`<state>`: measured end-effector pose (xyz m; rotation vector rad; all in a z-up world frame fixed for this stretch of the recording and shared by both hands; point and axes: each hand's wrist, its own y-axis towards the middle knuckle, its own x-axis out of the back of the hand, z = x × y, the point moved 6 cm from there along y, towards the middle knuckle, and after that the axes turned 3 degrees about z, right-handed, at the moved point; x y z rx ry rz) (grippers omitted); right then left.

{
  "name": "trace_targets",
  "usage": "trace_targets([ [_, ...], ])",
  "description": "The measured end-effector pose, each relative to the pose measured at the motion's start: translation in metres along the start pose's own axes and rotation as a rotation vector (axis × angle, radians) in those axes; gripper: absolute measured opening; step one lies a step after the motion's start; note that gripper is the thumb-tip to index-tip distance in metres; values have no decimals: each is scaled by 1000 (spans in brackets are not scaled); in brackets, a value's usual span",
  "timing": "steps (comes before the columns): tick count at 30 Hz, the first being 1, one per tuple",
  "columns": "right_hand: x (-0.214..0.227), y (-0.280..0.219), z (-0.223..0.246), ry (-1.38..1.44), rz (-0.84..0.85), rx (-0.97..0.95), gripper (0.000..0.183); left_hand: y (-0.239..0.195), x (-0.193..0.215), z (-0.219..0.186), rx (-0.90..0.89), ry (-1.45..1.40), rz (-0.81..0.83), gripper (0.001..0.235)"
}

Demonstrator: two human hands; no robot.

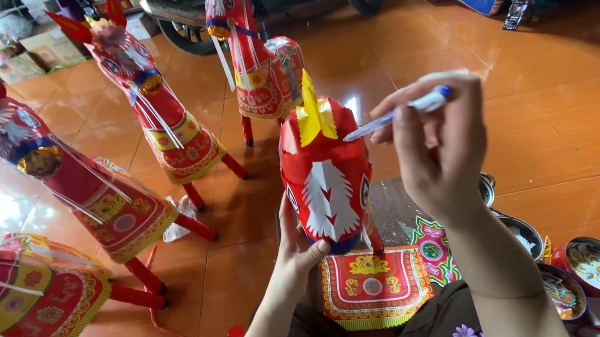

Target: Decorating traditional paper horse figures by applying glue, sticking paper details, and cutting gold foil.

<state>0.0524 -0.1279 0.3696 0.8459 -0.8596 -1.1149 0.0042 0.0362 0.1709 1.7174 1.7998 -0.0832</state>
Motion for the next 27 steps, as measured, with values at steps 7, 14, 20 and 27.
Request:
trace_targets([
  [7,-3,4,-8,-106,-9,-87,7,-4,-1,-1,5,-29,30,105],
  [14,-10,8,-26,-37,85,-144,7,-5,-13,-9,-17,-28,36,107],
  [20,-16,-11,-24,-119,148,-99,7,-9,-10,-3,-6,-48,0,107],
  [27,-37,10,39,-193,290,251,14,-8,-8,5,-45,-54,45,109],
])
